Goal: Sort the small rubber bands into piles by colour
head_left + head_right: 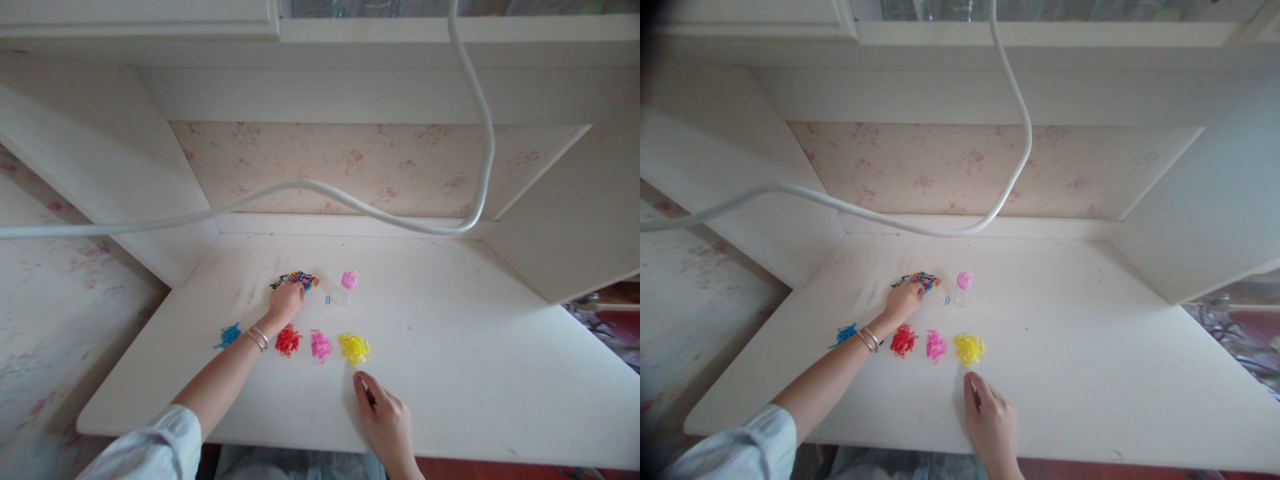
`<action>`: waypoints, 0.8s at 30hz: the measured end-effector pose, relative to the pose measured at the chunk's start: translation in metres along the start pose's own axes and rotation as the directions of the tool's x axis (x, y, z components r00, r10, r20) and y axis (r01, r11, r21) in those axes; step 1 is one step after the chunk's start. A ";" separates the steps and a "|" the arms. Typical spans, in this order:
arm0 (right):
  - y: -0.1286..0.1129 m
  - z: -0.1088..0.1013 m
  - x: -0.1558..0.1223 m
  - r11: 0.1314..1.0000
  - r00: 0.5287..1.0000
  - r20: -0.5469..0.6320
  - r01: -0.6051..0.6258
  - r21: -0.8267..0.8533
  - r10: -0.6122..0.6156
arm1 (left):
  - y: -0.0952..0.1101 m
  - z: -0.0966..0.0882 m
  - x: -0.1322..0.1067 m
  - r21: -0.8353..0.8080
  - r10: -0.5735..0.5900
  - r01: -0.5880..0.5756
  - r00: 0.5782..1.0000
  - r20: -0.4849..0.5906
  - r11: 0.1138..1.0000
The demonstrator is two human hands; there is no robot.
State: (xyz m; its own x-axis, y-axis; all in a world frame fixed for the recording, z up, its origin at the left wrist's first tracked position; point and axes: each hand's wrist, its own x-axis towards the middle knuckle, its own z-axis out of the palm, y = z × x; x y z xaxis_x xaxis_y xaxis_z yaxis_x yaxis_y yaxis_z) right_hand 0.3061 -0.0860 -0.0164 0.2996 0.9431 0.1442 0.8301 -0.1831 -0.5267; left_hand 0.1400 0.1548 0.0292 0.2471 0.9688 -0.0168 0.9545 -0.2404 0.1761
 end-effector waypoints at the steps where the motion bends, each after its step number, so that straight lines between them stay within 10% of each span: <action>1: 0.000 0.000 0.000 1.000 1.000 0.000 -0.001 0.003 0.001 | 0.000 0.000 0.000 -0.006 -0.001 0.001 1.000 0.000 1.000; 24: 0.002 0.004 -0.002 1.000 1.000 0.001 -0.014 0.016 0.014 | -0.030 0.012 0.024 -0.381 0.039 -0.025 0.999 0.030 0.924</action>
State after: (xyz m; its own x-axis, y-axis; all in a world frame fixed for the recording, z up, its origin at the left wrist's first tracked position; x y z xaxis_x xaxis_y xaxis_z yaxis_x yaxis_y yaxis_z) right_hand 0.3054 -0.0872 -0.0215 0.3106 0.9407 0.1364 0.8183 -0.1917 -0.5419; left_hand 0.1193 0.1840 0.0114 0.2893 0.9564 -0.0395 0.8126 -0.2236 0.5382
